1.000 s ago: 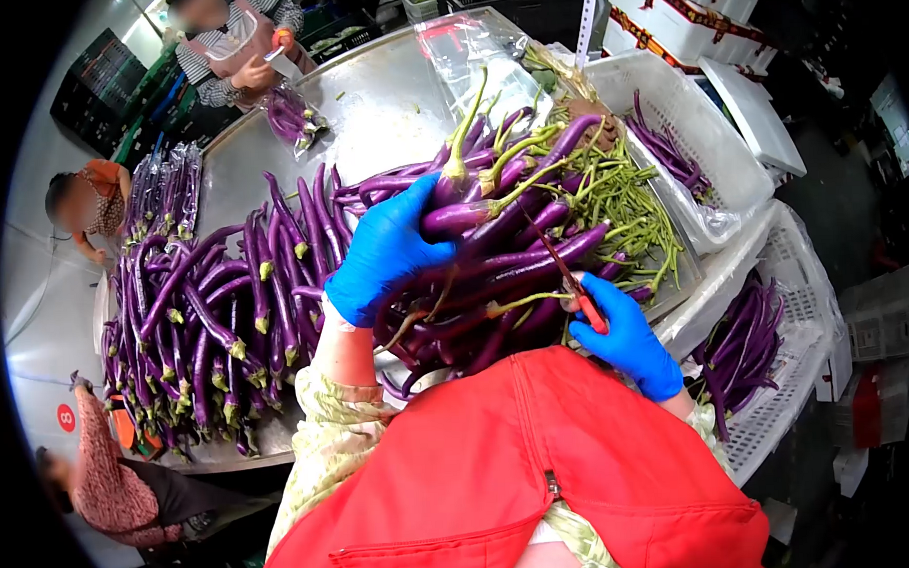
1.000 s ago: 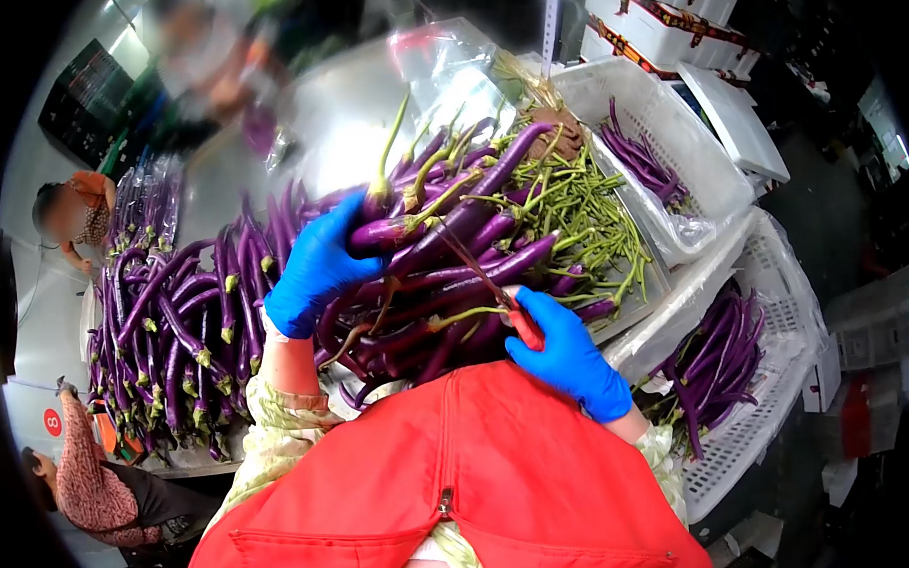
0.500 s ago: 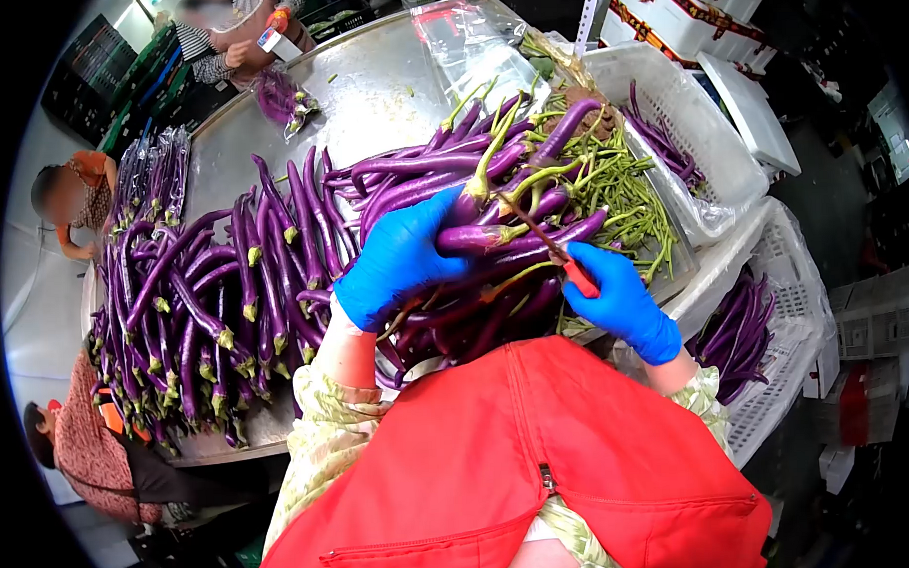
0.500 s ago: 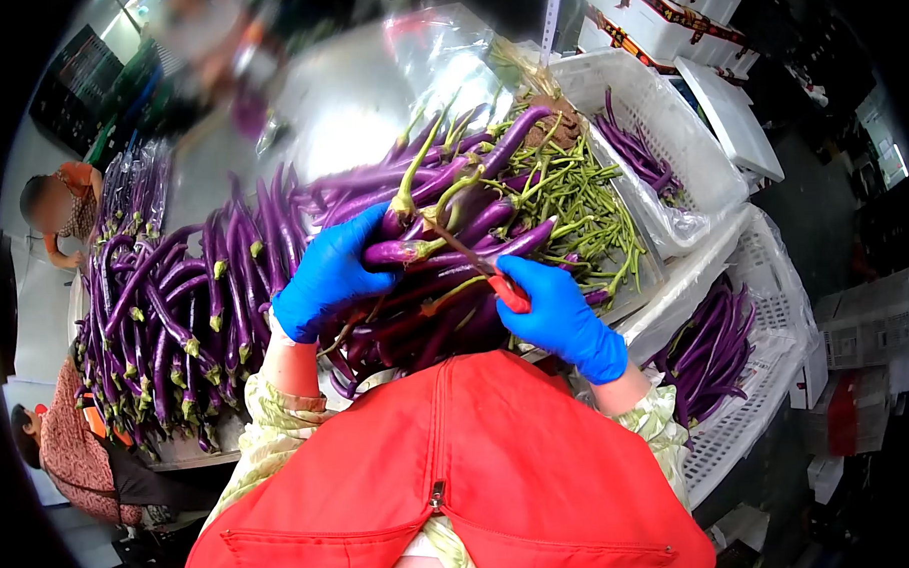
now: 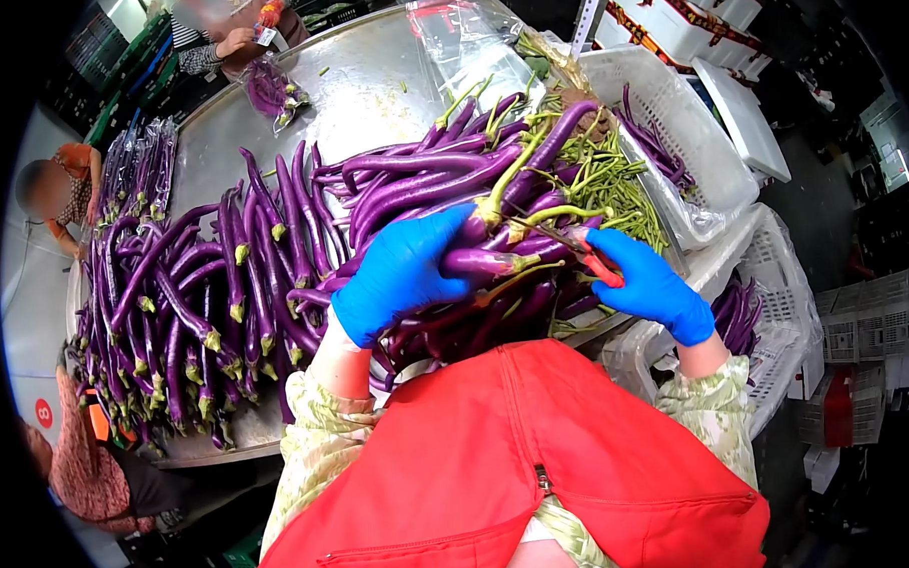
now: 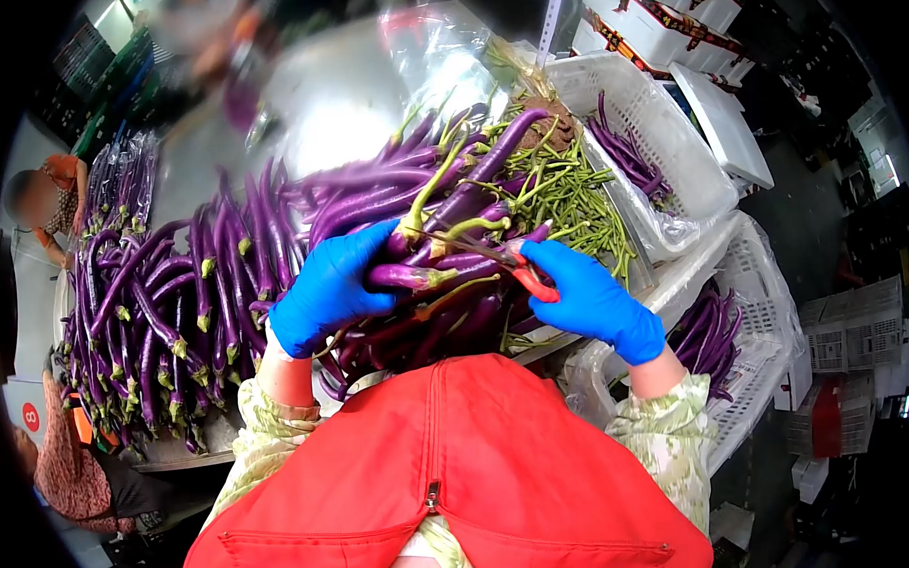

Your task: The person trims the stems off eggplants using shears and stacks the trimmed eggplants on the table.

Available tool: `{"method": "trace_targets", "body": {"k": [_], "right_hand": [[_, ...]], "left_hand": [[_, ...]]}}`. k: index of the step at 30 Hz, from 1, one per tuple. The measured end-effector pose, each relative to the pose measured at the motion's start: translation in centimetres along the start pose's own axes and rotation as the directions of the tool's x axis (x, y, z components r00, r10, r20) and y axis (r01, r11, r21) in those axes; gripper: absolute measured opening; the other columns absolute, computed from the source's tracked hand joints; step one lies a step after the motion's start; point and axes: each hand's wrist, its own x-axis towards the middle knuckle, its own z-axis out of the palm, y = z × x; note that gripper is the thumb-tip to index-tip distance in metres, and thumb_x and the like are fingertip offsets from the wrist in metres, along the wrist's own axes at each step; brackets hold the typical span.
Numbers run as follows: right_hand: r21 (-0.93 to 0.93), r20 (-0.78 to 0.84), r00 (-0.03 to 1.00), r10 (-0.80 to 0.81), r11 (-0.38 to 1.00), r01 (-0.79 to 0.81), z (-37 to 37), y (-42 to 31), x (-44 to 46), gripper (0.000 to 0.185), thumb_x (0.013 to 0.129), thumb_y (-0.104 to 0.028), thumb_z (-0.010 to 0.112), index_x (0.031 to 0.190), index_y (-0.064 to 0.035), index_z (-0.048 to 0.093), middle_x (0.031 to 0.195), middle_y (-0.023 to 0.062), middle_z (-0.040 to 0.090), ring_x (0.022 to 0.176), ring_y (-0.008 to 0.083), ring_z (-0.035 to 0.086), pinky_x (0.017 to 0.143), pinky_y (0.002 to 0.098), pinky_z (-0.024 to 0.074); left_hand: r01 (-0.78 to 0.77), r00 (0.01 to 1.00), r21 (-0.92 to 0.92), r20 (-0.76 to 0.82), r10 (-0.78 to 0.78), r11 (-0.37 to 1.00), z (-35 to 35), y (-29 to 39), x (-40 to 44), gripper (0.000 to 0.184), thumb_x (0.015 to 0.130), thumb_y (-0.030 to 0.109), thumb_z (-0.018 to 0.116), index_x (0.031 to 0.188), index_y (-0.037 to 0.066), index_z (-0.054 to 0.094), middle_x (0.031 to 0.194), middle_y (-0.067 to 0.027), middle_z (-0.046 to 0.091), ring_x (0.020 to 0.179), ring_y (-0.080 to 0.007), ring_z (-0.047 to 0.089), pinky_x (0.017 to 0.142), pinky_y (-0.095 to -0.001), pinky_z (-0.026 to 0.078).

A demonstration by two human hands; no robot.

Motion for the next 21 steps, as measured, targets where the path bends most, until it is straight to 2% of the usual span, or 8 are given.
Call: {"method": "trace_targets", "body": {"k": [1,4,7,10,13,16,19,21], "right_hand": [[0.004,0.018,1.0,-0.014,1.0,0.014,0.0,-0.7,0.5,0.058,0.07,-0.007,0.061,0.126,-0.0024,0.046,0.11,0.0161,0.056,0.101,0.0311,0.057,0.087,0.0351,0.0448],[0.037,0.08,0.996,0.034,0.999,-0.037,0.0,-1.1,1.3,0.06,0.071,-0.009,0.062,0.127,-0.001,0.044,0.116,0.0168,0.054,0.106,0.0307,0.055,0.091,0.0346,0.0428],[0.079,0.1,0.993,0.068,0.994,-0.076,0.1,-1.6,1.4,0.06,0.071,-0.008,0.061,0.128,-0.001,0.044,0.118,0.0173,0.054,0.107,0.0311,0.055,0.091,0.0343,0.0428],[0.024,0.047,0.996,0.077,0.997,-0.078,0.1,-1.4,1.1,0.059,0.072,-0.007,0.061,0.128,-0.0005,0.044,0.114,0.014,0.055,0.104,0.0225,0.056,0.09,0.0319,0.0426],[-0.134,-0.013,0.993,0.113,0.984,-0.114,-0.7,-2.1,0.5,0.057,0.071,-0.003,0.058,0.126,-0.0012,0.044,0.113,0.0149,0.054,0.105,0.0264,0.056,0.089,0.0325,0.043],[-0.205,-0.049,0.998,-0.031,0.979,0.02,-0.7,-1.5,0.3,0.053,0.072,-0.003,0.059,0.123,-0.0029,0.047,0.101,0.0168,0.054,0.092,0.0353,0.056,0.078,0.0383,0.0456],[-0.218,-0.023,0.997,-0.074,0.974,0.068,-0.5,-1.5,0.6,0.053,0.071,-0.003,0.059,0.123,-0.003,0.047,0.104,0.0176,0.054,0.092,0.0364,0.056,0.078,0.0388,0.0459],[-0.172,-0.036,0.995,-0.093,0.981,0.085,0.0,-1.0,0.9,0.052,0.071,-0.003,0.059,0.122,-0.0028,0.047,0.105,0.0179,0.054,0.09,0.0364,0.056,0.078,0.0384,0.0461]], "left_hand": [[0.01,1.0,-0.016,0.007,-0.01,1.0,0.1,0.3,0.0,0.046,0.062,0.016,0.072,0.103,0.006,0.055,0.088,-0.0161,0.06,0.082,-0.0347,0.06,0.07,-0.0368,0.047],[0.034,0.999,0.03,0.022,-0.035,0.999,-0.2,0.2,-0.1,0.058,0.062,0.014,0.074,0.115,0.007,0.053,0.089,-0.0093,0.061,0.078,-0.0266,0.061,0.073,-0.0316,0.048],[0.025,1.0,0.064,0.0,-0.025,0.998,0.1,-0.3,0.0,0.06,0.062,0.015,0.075,0.117,0.008,0.052,0.091,-0.0097,0.062,0.081,-0.0287,0.061,0.074,-0.0331,0.049],[0.019,1.0,0.104,-0.012,-0.018,0.994,0.5,-0.6,0.3,0.06,0.063,0.017,0.075,0.117,0.008,0.052,0.093,-0.011,0.062,0.084,-0.0291,0.061,0.075,-0.0348,0.048],[-0.037,0.989,0.036,-0.143,0.042,0.999,0.9,-0.9,0.3,0.048,0.06,0.02,0.075,0.103,0.007,0.056,0.087,-0.015,0.062,0.079,-0.0358,0.06,0.068,-0.0389,0.048],[-0.012,0.996,0.086,-0.085,0.019,0.996,0.8,-0.8,0.4,0.051,0.059,0.021,0.075,0.104,0.008,0.055,0.09,-0.0141,0.063,0.08,-0.0351,0.061,0.068,-0.0389,0.049],[-0.006,1.0,0.117,0.027,0.003,0.993,0.5,-0.7,0.5,0.057,0.06,0.015,0.073,0.113,0.008,0.053,0.093,-0.0122,0.062,0.086,-0.0313,0.059,0.075,-0.0361,0.048],[-0.029,1.0,0.105,0.012,0.028,0.994,0.9,-0.9,0.5,0.056,0.06,0.015,0.072,0.112,0.007,0.054,0.092,-0.0127,0.061,0.086,-0.0319,0.059,0.074,-0.0367,0.047]]}}
